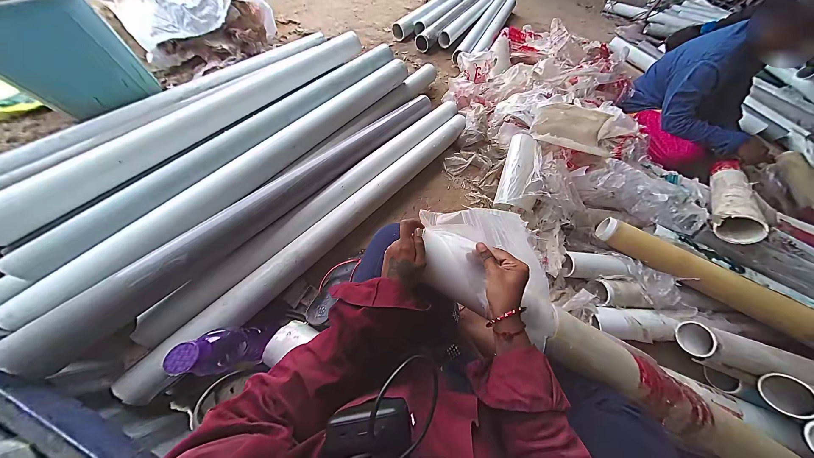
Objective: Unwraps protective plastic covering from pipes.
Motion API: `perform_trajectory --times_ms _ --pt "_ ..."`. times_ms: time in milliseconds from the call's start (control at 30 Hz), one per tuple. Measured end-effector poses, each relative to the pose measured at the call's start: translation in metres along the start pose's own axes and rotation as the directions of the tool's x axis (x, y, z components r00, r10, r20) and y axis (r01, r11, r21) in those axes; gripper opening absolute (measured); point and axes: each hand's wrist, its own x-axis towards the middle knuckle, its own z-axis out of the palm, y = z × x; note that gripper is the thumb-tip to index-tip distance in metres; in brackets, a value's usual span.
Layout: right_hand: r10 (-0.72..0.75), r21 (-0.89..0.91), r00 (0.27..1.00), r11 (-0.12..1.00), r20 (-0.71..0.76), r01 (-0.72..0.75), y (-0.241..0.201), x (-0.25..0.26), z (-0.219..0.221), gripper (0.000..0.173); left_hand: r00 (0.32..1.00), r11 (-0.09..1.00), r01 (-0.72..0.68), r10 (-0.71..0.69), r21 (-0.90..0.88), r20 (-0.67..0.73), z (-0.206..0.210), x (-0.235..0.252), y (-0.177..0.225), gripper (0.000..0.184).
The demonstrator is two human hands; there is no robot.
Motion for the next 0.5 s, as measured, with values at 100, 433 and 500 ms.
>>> perform_trajectory --times_ms 100,433,500 --pt "0.036 -0.124 0.992 0.992 0.121 -0.021 -0.003 0.010 -0.015 0.017 0.997 0.997 -0.076 0.076 -0.015 -0.027 0.009 0.006 -0.018 0.034" --pt "0.082 -0.186 0.977 0.975 -0.197 -0.120 0.056 -0.071 -0.240 0.027 0.893 0.993 0.074 -0.105 0.088 0.437 -0.014 0.047 -0.023 0.051" --pt "0.137 -0.227 0.924 0.947 -0.356 -0.228 0.069 -0.108 -0.275 0.028 0.808 0.988 0.153 -0.145 0.035 0.572 -0.016 0.069 -0.027 0.048"
